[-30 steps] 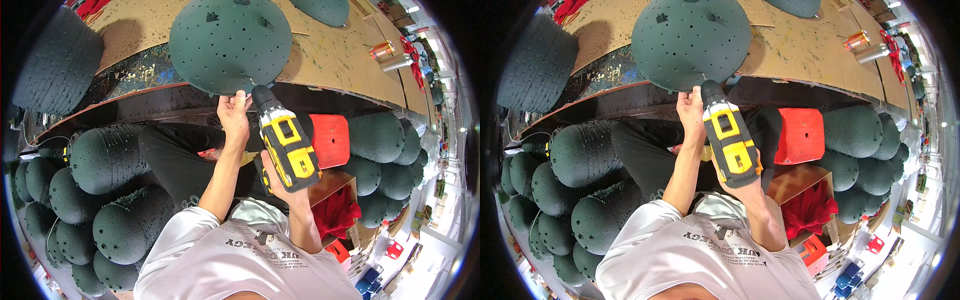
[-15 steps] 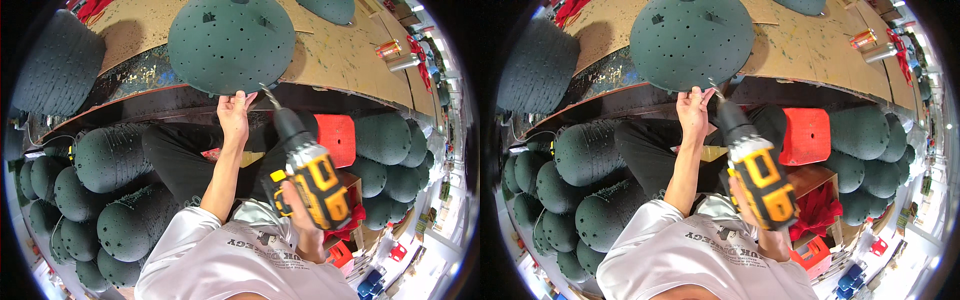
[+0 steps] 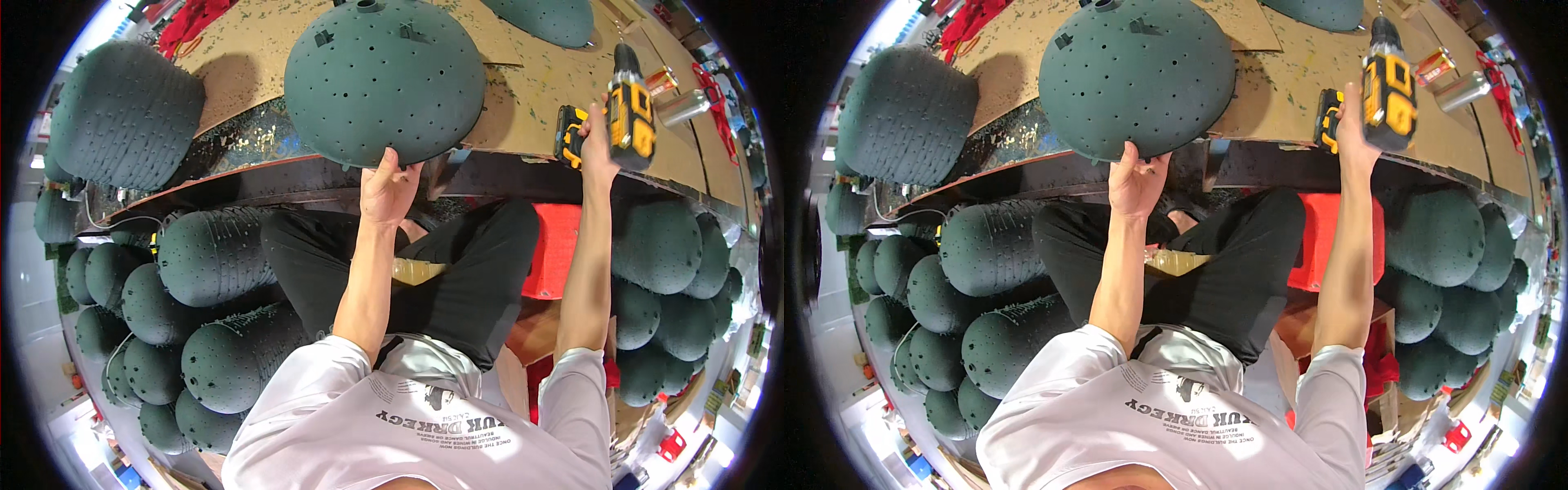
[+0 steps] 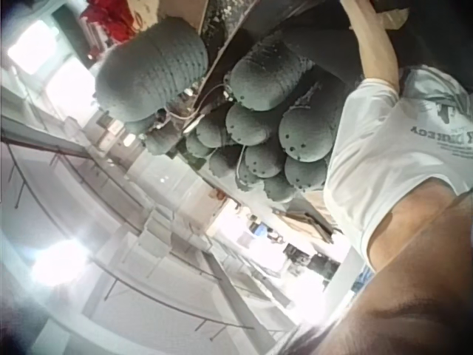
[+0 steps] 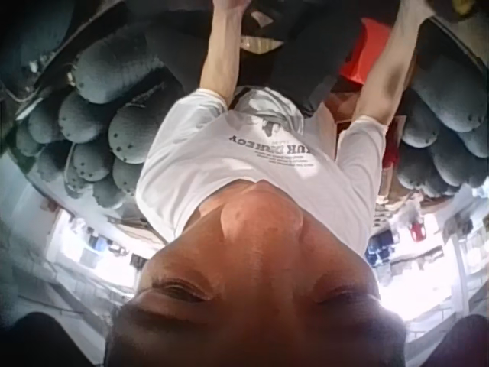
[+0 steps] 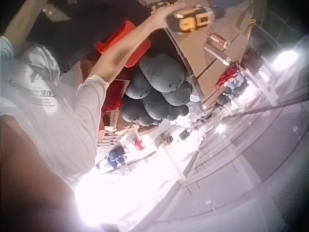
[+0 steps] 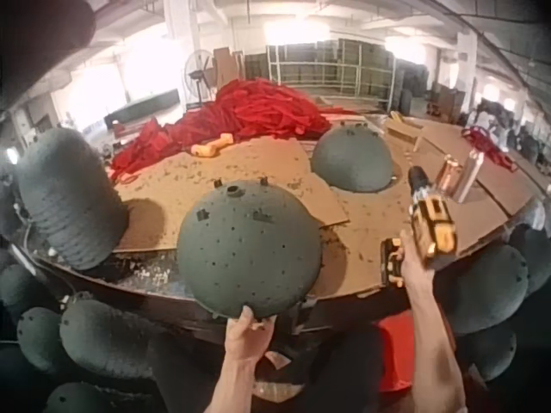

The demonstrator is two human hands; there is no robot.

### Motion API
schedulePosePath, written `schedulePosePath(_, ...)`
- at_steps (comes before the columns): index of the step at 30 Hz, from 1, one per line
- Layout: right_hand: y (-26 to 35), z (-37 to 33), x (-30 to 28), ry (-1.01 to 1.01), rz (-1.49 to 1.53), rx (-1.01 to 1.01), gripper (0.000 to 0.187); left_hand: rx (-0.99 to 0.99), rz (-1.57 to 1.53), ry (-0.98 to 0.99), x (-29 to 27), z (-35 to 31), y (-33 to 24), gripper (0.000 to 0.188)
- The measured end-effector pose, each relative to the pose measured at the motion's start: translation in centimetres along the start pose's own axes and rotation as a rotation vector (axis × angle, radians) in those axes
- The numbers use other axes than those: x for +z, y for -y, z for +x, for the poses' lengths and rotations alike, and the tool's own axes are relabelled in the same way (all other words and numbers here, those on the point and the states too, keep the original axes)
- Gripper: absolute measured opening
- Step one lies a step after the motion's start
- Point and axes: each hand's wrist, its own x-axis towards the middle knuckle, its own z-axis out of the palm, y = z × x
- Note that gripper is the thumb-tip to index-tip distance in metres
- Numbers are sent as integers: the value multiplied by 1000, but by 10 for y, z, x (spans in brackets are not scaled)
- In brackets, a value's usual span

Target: Using a power drill to create holes in green hemispherical foam pieces at a workbench.

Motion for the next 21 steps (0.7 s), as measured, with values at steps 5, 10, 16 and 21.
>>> schedulePosePath(5,-18,16,1,-39,35,5,19,57,91,-53,8,1,-4,56)
schedulePosePath(10,-16,10,1,-28,33,3,20,87,103,-129,8,1,-3,63)
schedulePosePath(16,-11,9,3,-40,20,-4,22,173,155,-183,14,0,-8,63)
schedulePosePath(21,-10,9,3,-37,21,5,22,214,160,-197,17,1,-7,59)
